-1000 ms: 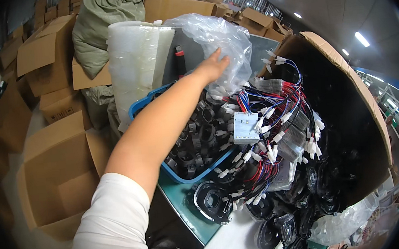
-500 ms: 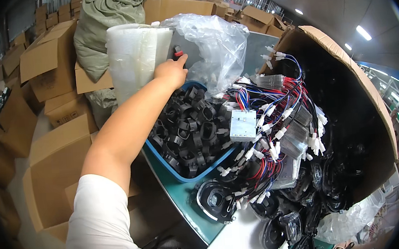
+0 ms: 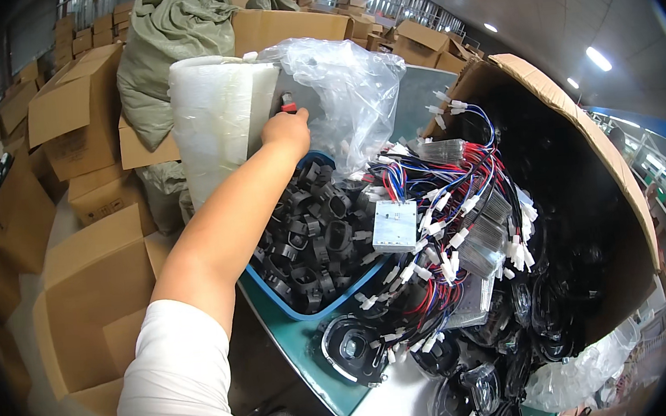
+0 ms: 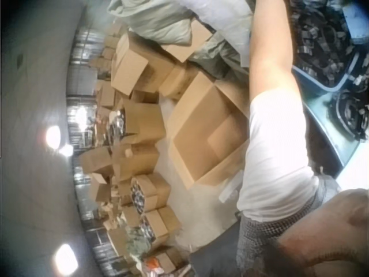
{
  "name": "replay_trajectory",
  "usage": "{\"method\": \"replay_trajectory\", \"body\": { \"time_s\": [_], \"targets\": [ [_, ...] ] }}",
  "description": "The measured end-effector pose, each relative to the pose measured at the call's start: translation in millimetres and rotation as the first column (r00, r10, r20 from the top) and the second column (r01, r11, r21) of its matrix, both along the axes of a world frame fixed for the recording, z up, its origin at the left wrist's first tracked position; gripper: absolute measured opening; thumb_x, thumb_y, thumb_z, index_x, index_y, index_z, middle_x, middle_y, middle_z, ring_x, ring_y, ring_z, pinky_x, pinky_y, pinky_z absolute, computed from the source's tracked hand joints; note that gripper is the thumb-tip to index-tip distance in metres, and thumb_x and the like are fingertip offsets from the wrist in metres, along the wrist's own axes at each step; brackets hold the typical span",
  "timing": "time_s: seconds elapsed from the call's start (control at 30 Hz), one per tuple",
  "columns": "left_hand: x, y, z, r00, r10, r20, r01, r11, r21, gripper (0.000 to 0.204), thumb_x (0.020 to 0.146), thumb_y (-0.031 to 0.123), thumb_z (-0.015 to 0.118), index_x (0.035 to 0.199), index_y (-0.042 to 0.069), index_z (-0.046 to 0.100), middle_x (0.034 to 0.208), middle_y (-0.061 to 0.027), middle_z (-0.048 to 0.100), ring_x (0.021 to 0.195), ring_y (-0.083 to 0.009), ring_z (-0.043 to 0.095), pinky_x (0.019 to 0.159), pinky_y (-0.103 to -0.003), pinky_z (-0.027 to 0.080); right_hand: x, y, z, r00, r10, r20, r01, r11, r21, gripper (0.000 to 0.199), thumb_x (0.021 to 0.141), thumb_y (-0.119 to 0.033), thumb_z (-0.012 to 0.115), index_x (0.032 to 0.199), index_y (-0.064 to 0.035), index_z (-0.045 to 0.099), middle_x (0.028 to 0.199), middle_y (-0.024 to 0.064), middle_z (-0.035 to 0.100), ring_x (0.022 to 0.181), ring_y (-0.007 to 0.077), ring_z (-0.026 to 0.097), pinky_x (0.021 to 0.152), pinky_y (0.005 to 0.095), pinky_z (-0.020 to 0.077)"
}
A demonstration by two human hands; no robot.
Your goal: The person installs a bit into an electric screwdriver, unpacks and separates wire harness assemblies, places a lens and an LED panel into a headlight frame by hand, and fastens screws using the electric screwdriver.
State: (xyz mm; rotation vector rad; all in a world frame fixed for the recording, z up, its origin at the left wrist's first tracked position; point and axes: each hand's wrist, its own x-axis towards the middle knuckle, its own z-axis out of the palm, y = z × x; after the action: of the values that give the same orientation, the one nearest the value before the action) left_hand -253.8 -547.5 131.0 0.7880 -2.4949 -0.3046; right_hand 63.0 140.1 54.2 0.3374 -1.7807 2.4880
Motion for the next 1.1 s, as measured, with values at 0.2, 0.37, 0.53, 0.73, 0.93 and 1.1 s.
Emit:
{"method": "replay_trajectory", "body": {
  "time_s": [0.2, 0.37, 0.53, 0.73, 0.93, 1.1],
  "targets": [
    [25, 12, 3, 1.0, 0.006, -0.012, -0.005, 0.996, 0.083, 0.033, 0.091, 0.012, 0.042, 0.123, 0.017, 0.052, 0.116, -0.0199, 0.055, 0.107, -0.0373, 0.058, 0.086, -0.046, 0.049, -6, 11, -21, 1.0, -0.02, -0.013, 0.02, 1.0, 0.013, 0.044, 0.079, -0.028, 0.068, 0.112, -0.0031, 0.053, 0.119, 0.032, 0.054, 0.109, 0.0385, 0.055, 0.092, 0.048, 0.0435],
    [37, 7, 6, 0.999, -0.038, -0.007, 0.039, 0.993, 0.109, 0.028, 0.091, 0.018, 0.052, 0.119, 0.016, 0.051, 0.11, -0.0204, 0.058, 0.104, -0.0384, 0.059, 0.085, -0.047, 0.048, -11, 8, -11, 0.999, 0.035, 0.031, -0.036, 0.999, 0.033, 0.046, 0.079, -0.028, 0.069, 0.113, -0.0023, 0.052, 0.119, 0.0318, 0.054, 0.108, 0.0399, 0.056, 0.088, 0.0462, 0.048],
    [37, 4, 4, 0.998, -0.028, 0.052, 0.023, 0.996, 0.09, 0.028, 0.09, 0.022, 0.057, 0.115, 0.012, 0.05, 0.103, -0.0192, 0.063, 0.102, -0.0375, 0.06, 0.084, -0.048, 0.048, -13, 4, -13, 1.0, 0.019, 0.009, -0.02, 1.0, 0.024, 0.043, 0.079, -0.026, 0.067, 0.111, -0.0018, 0.052, 0.118, 0.0316, 0.055, 0.108, 0.0403, 0.056, 0.086, 0.045, 0.05],
    [34, 0, -3, 0.999, -0.032, 0.014, 0.033, 0.999, -0.032, 0.03, 0.091, 0.022, 0.055, 0.119, 0.014, 0.05, 0.101, -0.0181, 0.064, 0.1, -0.037, 0.061, 0.085, -0.047, 0.048, -9, 10, -23, 1.0, -0.017, -0.012, 0.017, 1.0, -0.021, 0.043, 0.078, -0.025, 0.067, 0.111, -0.0021, 0.052, 0.118, 0.0302, 0.056, 0.11, 0.04, 0.055, 0.094, 0.0467, 0.0442],
    [31, -4, 3, 0.998, -0.02, 0.058, 0.026, 0.996, -0.091, 0.027, 0.09, 0.02, 0.051, 0.117, 0.015, 0.054, 0.104, -0.0185, 0.062, 0.101, -0.0365, 0.06, 0.084, -0.046, 0.049, 0, 18, -21, 1.0, 0.001, 0.028, -0.001, 1.0, -0.001, 0.045, 0.079, -0.027, 0.067, 0.113, -0.0029, 0.052, 0.12, 0.0289, 0.056, 0.114, 0.0395, 0.054, 0.098, 0.0489, 0.0396],
    [10, -18, -10, 0.982, 0.03, 0.185, -0.019, 0.998, -0.059, 0.026, 0.09, 0.014, 0.045, 0.113, 0.013, 0.057, 0.106, -0.0188, 0.06, 0.099, -0.0362, 0.061, 0.082, -0.045, 0.05, -9, 23, -25, 0.999, 0.009, 0.031, -0.009, 1.0, 0.009, 0.044, 0.079, -0.028, 0.067, 0.113, -0.0035, 0.052, 0.12, 0.0278, 0.056, 0.113, 0.0376, 0.054, 0.098, 0.0477, 0.0385]
  ]
}}
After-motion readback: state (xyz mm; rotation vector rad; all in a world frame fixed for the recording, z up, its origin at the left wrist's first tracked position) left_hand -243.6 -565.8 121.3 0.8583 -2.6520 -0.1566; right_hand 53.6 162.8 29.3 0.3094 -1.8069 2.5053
